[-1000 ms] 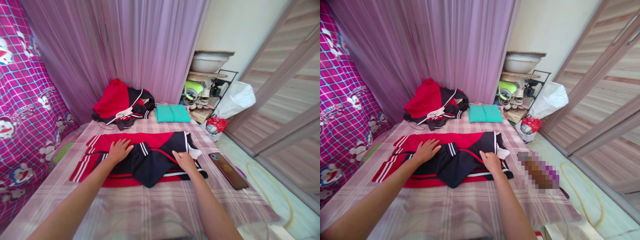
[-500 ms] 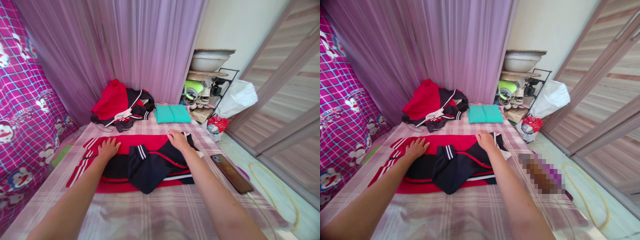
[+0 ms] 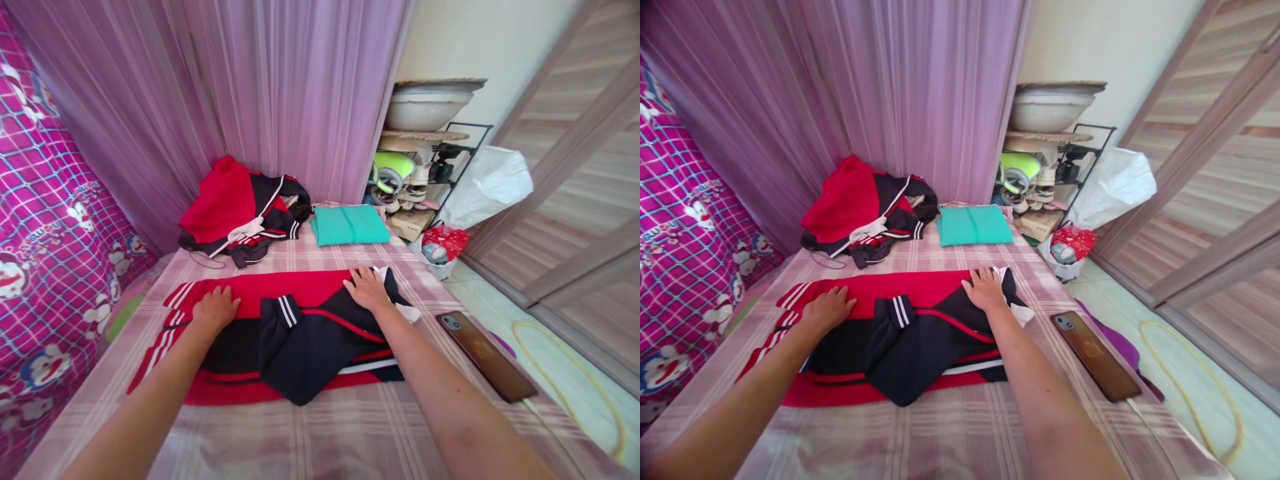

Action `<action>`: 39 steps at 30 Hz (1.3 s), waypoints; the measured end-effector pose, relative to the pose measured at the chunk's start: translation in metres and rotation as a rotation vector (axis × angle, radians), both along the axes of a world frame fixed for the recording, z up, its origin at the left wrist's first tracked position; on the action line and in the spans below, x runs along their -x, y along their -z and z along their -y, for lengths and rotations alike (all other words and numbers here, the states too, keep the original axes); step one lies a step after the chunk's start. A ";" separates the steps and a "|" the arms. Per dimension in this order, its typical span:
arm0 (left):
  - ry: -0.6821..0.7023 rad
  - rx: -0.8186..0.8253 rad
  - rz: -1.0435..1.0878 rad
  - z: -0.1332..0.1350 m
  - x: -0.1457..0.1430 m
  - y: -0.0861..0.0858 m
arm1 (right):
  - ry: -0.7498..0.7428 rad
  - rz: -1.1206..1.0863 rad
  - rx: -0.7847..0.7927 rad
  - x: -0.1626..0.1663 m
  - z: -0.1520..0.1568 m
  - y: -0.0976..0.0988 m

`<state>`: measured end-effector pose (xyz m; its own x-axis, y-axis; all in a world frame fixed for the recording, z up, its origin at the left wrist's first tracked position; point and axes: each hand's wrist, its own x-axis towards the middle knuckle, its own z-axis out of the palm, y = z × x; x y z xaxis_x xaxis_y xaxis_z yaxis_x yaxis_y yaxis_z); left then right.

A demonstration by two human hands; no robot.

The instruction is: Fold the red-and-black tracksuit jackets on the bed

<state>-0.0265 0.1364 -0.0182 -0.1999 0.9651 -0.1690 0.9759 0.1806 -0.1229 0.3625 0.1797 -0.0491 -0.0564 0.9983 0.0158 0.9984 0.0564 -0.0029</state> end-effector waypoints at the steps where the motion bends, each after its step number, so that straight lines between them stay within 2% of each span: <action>1: 0.036 -0.004 -0.014 0.000 -0.002 -0.003 | -0.012 0.003 0.003 0.000 0.000 0.001; 5: 0.289 -0.138 -0.007 -0.006 -0.016 -0.004 | -0.077 0.006 -0.028 -0.005 0.001 0.007; 7: 0.335 -0.131 0.057 -0.012 -0.023 0.004 | -0.091 0.009 -0.046 -0.008 0.000 0.009; 11: 0.247 -0.050 0.150 -0.020 -0.030 0.022 | -0.073 0.041 -0.043 -0.005 -0.004 0.006; 14: 0.236 -0.046 0.168 -0.022 -0.028 0.027 | -0.027 0.039 -0.071 0.014 -0.001 -0.003; 16: 0.236 -0.045 0.173 -0.021 -0.027 0.028 | -0.074 -0.007 -0.040 0.032 0.004 -0.008; 19: 0.238 -0.054 0.169 -0.021 -0.027 0.026 | -0.221 -0.064 0.123 0.053 0.012 -0.011; 22: 0.217 -0.034 0.176 -0.023 -0.030 0.023 | -0.222 -0.065 0.206 0.057 0.012 -0.011; 30: 0.170 -0.042 0.200 -0.029 -0.037 0.018 | -0.167 -0.040 0.206 0.049 -0.015 -0.011; 34: 0.160 -0.057 0.184 -0.027 -0.038 0.021 | -0.131 -0.059 0.136 0.066 -0.006 -0.014; 36: 0.163 -0.065 0.186 -0.027 -0.038 0.021 | -0.186 -0.104 0.105 0.073 0.002 -0.013; 39: 0.166 -0.067 0.204 -0.027 -0.038 0.021 | -0.235 -0.118 0.137 0.068 0.011 -0.006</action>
<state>0.0117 0.1633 -0.0393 -0.0059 0.9923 -0.1240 0.9962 0.0167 0.0859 0.2943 0.1687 -0.0426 -0.2916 0.9515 -0.0984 0.9505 0.2767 -0.1418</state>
